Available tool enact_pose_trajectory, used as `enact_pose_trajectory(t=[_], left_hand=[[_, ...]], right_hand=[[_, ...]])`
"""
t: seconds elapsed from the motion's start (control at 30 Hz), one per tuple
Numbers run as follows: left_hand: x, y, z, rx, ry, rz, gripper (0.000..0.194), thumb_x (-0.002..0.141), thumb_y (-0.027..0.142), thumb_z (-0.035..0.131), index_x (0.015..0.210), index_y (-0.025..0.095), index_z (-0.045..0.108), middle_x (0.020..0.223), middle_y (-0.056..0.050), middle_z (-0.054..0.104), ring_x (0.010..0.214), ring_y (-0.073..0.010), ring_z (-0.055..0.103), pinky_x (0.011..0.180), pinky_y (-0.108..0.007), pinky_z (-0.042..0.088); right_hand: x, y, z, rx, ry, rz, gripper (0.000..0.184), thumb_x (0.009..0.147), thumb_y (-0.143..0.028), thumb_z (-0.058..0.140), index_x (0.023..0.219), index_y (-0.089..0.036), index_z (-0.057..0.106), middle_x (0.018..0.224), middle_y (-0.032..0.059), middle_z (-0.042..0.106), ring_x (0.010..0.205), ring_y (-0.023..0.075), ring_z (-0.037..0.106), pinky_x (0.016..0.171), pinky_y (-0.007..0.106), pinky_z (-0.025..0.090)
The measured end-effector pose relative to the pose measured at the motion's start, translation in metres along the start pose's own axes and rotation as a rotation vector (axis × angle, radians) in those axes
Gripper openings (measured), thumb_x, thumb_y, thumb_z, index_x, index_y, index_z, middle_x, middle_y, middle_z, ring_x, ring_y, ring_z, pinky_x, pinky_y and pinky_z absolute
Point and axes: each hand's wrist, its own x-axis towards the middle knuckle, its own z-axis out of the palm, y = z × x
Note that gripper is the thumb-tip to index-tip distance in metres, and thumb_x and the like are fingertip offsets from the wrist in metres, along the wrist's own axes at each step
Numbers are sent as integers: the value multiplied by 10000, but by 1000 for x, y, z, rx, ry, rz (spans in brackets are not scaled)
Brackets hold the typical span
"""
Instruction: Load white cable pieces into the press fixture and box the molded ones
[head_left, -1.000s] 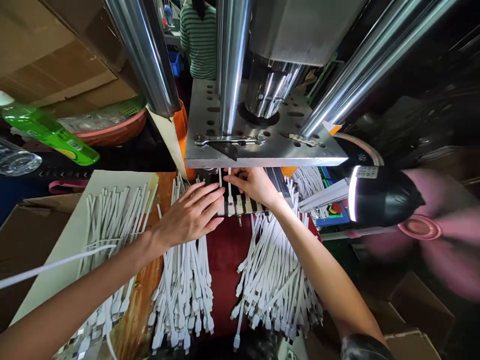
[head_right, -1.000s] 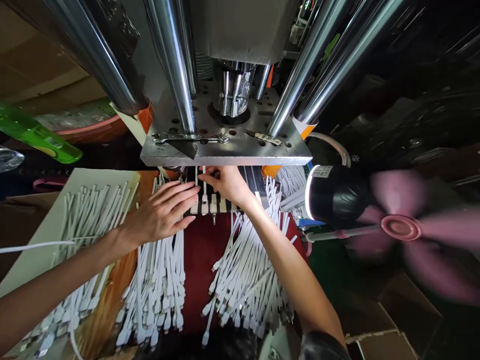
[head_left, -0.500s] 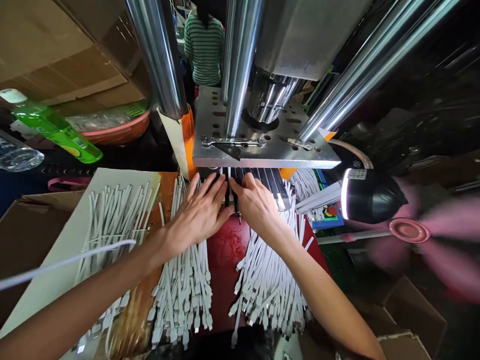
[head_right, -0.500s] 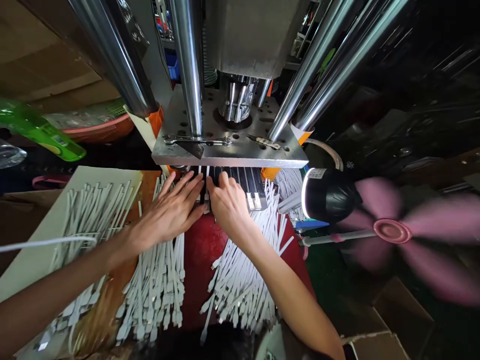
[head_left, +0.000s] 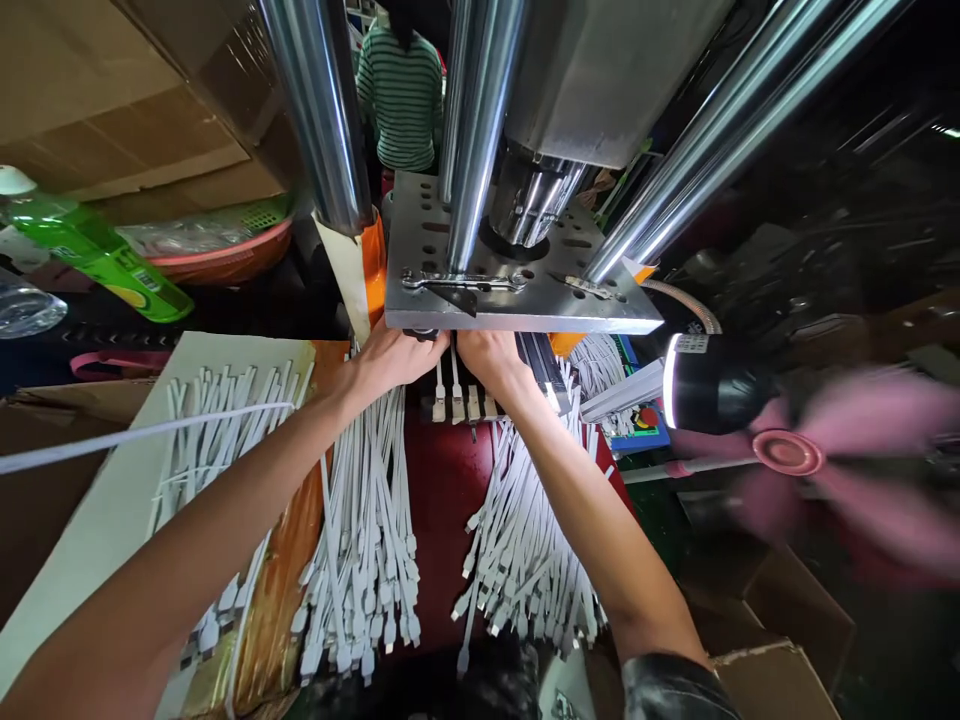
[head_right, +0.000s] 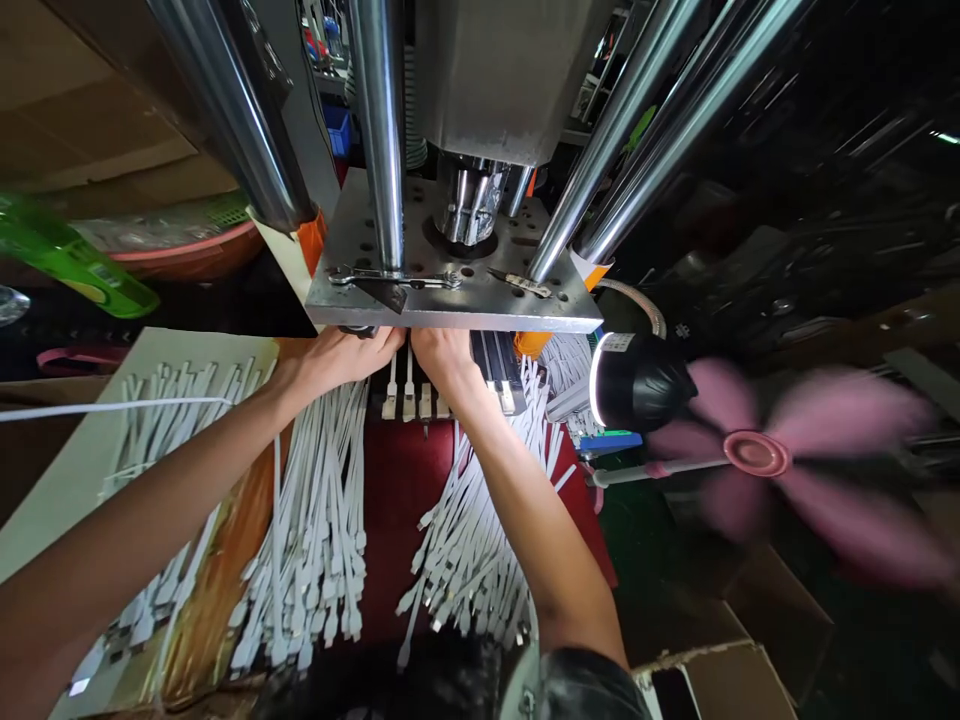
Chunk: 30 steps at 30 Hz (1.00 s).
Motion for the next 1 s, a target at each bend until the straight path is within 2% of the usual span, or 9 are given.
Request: enact_pose_trajectory(t=[0.07,0.13,0.23,0.33,0.4,0.5,0.6,0.83,1.0], left_hand=[[-4,6,-6,-16,18,-28,300,997,240,435,1024,136,715,919,-157,738,966,-317,709,948,-478,512],[-25,20,-17,-35,56,-78,312,1019,262,418,1101,119,684,1051,-176,735,1067,-321,687,1001,-478,503],[-92,52,-43,-131,100,-235,333,1020,335,462,1235,133,618,1266,-173,687,1222,-324,626,1082,-492,479],[-174,87,-67,-322,-78,-501,308,991,443,537,1172,218,646,1179,-108,736,1104,-304,693,956,-471,565],[-219,108,-75,-565,-200,-660,323,983,499,552,1159,255,669,1134,-79,761,1039,-273,727,877,-408,604],[-262,138,-76,-870,-210,-883,342,974,538,571,1124,263,707,1082,-68,782,1009,-245,748,905,-357,611],[-281,165,-70,-1041,-204,-1066,406,926,600,629,1128,264,736,1051,-66,798,1003,-256,763,946,-363,610],[-290,196,-50,-1256,-202,-1158,639,857,700,664,1329,270,655,1283,-108,751,1226,-288,697,1076,-408,558],[-300,197,-57,-1210,-250,-1208,552,861,659,691,1238,256,707,1185,-117,782,1142,-305,729,1068,-442,553]], right_hand=[[-8,-5,-7,1,5,23,413,1013,-52,374,1375,-72,571,1204,206,691,1071,285,644,901,376,510],[-42,-20,-15,19,30,42,411,1022,-70,363,1380,-100,561,1247,205,664,1023,276,651,809,354,516],[-136,-59,-17,187,-16,40,265,1018,-120,448,1212,-148,626,1129,157,677,744,197,635,530,288,418],[-231,-99,-2,370,-223,-8,76,972,-253,646,972,-178,631,813,68,659,565,169,577,443,299,267],[-265,-116,13,346,-286,24,93,946,-169,658,868,-190,611,738,50,654,574,187,609,474,327,207],[-273,-124,29,365,-321,83,165,955,-75,593,836,-190,599,750,38,697,611,184,654,521,333,204],[-268,-118,28,441,-324,135,152,989,-110,565,861,-183,604,778,30,726,629,176,672,544,314,234],[-297,-121,16,610,-237,142,88,975,-170,593,892,-194,580,793,19,721,634,167,681,562,263,314],[-298,-128,18,548,-346,239,117,976,-128,557,876,-178,592,779,44,714,644,183,677,553,276,276]])
